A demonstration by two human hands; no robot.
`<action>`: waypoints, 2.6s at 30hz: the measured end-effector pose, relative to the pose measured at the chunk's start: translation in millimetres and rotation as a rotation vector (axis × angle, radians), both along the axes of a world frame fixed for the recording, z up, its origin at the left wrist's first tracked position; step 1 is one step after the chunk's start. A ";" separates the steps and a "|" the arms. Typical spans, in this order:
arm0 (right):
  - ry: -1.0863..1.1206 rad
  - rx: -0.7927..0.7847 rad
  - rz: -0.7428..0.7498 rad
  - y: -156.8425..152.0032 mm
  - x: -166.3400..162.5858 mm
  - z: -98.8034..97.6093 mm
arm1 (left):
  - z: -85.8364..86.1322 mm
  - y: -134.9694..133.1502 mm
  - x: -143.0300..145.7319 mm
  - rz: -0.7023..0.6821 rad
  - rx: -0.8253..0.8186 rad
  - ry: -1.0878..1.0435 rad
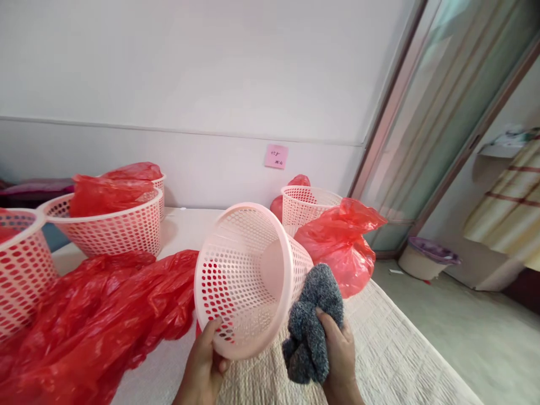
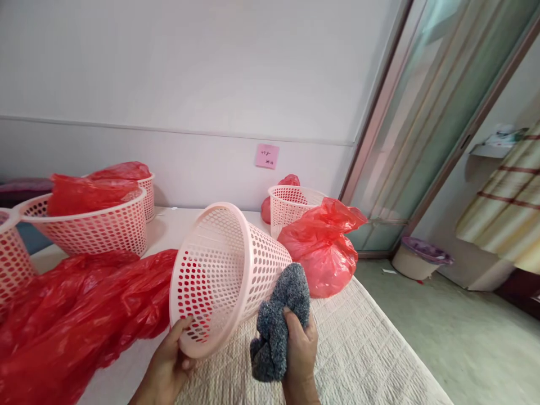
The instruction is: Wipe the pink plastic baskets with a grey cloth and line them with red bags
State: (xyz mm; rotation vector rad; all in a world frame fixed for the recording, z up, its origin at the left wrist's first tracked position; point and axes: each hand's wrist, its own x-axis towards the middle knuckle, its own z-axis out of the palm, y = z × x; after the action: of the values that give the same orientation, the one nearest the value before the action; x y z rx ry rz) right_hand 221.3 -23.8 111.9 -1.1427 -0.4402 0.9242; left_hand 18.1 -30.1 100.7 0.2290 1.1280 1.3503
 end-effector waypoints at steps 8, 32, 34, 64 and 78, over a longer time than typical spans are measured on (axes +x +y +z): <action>-0.075 -0.009 0.040 1.6 -1.0 -0.2 | -5.1 6.0 -10.2 0.067 0.245 0.354; 0.014 -0.050 0.078 2.3 -2.0 4.8 | -18.3 -14.6 6.9 -0.141 0.338 0.579; 0.020 -0.052 0.085 1.9 -4.3 5.6 | -18.5 -15.2 7.5 -0.139 0.387 0.622; -0.795 0.516 -0.008 -31.0 -41.0 27.0 | 24.3 -19.7 21.5 -0.003 0.935 1.356; -0.890 0.312 -0.256 -2.5 27.5 15.8 | 58.4 -55.4 40.0 0.058 0.798 1.174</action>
State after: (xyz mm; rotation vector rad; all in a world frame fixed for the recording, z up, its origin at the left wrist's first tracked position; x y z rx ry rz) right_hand 248.8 -26.3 127.6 -1.2389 -1.0835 0.0671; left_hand 58.1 -85.5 159.2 1.7478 1.4296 1.6869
